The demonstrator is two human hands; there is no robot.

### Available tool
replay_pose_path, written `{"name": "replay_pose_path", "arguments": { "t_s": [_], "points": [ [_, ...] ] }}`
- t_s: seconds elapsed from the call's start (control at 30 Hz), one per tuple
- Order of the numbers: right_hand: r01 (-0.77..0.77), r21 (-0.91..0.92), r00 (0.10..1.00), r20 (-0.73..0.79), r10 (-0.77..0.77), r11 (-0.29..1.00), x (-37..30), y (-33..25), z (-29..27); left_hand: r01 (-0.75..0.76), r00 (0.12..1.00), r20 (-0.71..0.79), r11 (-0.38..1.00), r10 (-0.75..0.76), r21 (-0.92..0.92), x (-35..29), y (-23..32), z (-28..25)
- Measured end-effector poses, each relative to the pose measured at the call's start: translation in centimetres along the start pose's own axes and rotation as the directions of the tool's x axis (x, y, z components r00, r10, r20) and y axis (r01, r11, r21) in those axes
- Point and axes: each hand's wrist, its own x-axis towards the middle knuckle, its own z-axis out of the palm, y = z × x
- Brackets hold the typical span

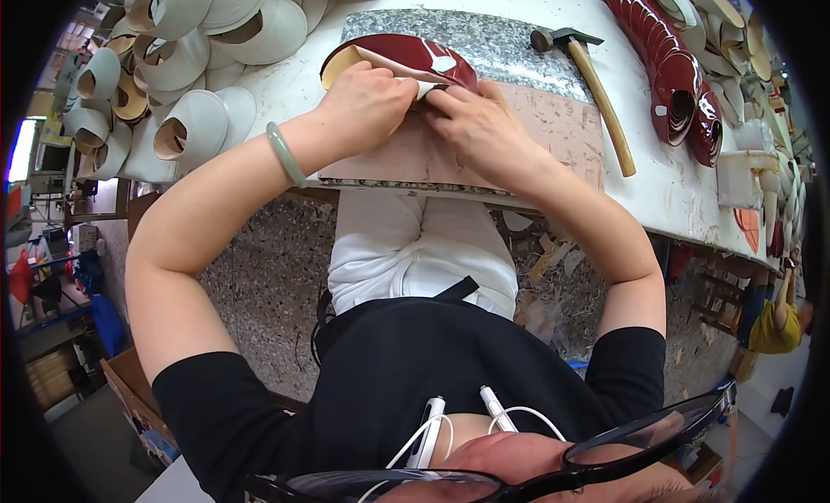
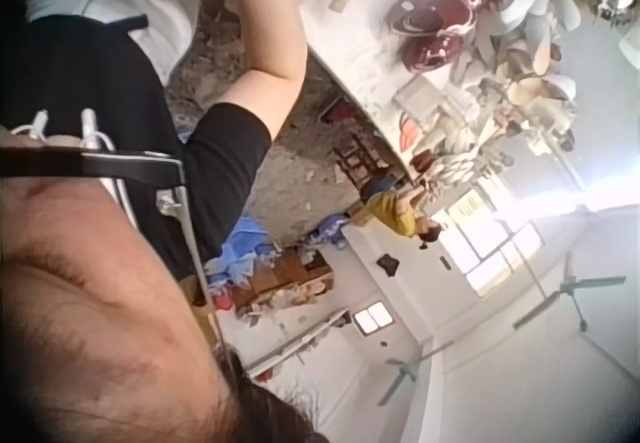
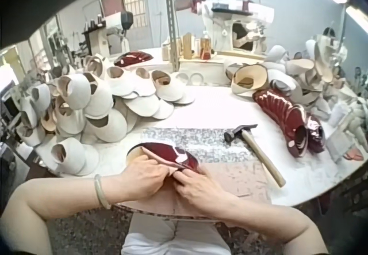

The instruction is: The person aligns and fits linings into shoe pieces, presses the edges together by hand, and taps the inner surfaces using a hammer.

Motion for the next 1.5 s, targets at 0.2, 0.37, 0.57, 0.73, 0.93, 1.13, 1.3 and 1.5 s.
{"name": "replay_pose_path", "arguments": {
  "t_s": [0.2,0.37,0.57,0.73,0.93,1.13,1.3,1.5],
  "points": [
    [-0.008,-0.078,0.984,0.177,0.022,0.997,1.3,-0.5,-0.8,0.257,0.961,0.131,0.963,-0.245,-0.08,1.5,0.4,-0.8],
    [0.016,-0.044,0.997,0.073,-0.013,0.999,1.6,0.2,0.3,0.412,0.864,0.382,0.898,-0.33,-0.156,1.6,-1.2,-1.2],
    [0.053,-0.105,0.998,0.048,-0.048,0.993,2.9,-0.6,0.7,0.459,0.864,0.336,0.862,-0.375,-0.217,1.0,-1.6,-0.3],
    [-0.042,-0.065,0.996,-0.078,0.037,0.997,2.6,-1.7,0.4,0.454,0.829,0.554,0.669,-0.076,-0.588,1.7,-4.7,-3.3],
    [-0.149,0.91,0.845,0.321,0.427,-0.388,-0.1,1.7,-0.7,0.226,0.498,-0.373,0.533,-0.783,-0.815,1.7,-4.3,-8.8],
    [-0.438,0.724,0.708,-0.088,0.701,0.533,-1.5,3.3,-4.0,0.289,0.892,-0.142,0.782,-0.43,-0.553,0.8,2.2,0.2],
    [-0.103,0.167,0.988,-0.095,0.12,0.981,2.4,2.6,-5.1,0.424,0.901,0.158,0.746,-0.403,-0.514,4.0,1.4,-0.7],
    [-0.221,-0.066,0.863,0.452,0.226,0.973,5.1,2.8,-4.1,0.339,0.923,0.269,0.914,-0.276,-0.225,3.7,-0.7,-0.8]
  ]
}}
